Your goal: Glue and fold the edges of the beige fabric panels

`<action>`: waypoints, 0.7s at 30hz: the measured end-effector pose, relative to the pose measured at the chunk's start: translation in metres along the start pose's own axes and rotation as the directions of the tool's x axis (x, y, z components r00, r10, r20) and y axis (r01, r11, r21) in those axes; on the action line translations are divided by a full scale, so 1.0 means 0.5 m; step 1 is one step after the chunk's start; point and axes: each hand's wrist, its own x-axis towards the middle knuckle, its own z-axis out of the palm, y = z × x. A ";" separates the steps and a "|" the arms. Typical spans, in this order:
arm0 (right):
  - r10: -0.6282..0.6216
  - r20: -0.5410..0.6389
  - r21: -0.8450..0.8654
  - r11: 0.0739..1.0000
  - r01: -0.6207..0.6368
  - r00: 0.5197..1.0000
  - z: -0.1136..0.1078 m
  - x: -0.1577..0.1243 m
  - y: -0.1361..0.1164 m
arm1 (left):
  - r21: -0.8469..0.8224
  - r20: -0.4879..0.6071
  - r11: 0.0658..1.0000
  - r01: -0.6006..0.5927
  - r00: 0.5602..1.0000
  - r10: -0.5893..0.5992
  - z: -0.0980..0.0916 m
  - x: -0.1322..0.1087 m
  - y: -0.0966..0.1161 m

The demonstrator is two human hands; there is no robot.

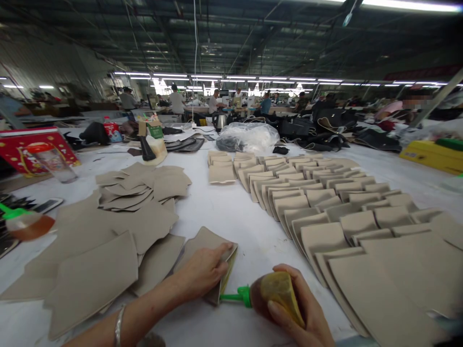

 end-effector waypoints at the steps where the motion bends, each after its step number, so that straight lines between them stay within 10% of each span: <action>1: 0.007 -0.008 -0.001 1.000 -0.007 1.000 0.000 -0.003 -0.001 | 0.003 0.000 1.000 0.000 1.000 0.000 0.000 0.000 0.000; 6: 0.224 0.038 0.273 0.935 -0.226 0.974 -0.017 0.003 -0.029 | -0.076 0.025 0.996 0.047 0.999 -0.045 -0.001 -0.006 0.002; 10: 0.421 0.191 0.618 0.650 -0.441 0.887 -0.033 0.015 -0.050 | -0.130 0.044 0.986 0.108 0.994 -0.103 -0.013 -0.006 -0.014; 14: 0.434 0.221 0.803 0.427 -0.416 0.873 -0.047 0.034 -0.026 | 0.164 -0.191 0.965 0.204 0.967 -0.172 -0.044 0.012 -0.040; 21: 0.374 0.436 0.854 0.114 -0.507 0.818 -0.090 0.073 0.046 | 0.104 -0.108 0.922 0.374 0.925 -0.363 -0.088 0.078 -0.050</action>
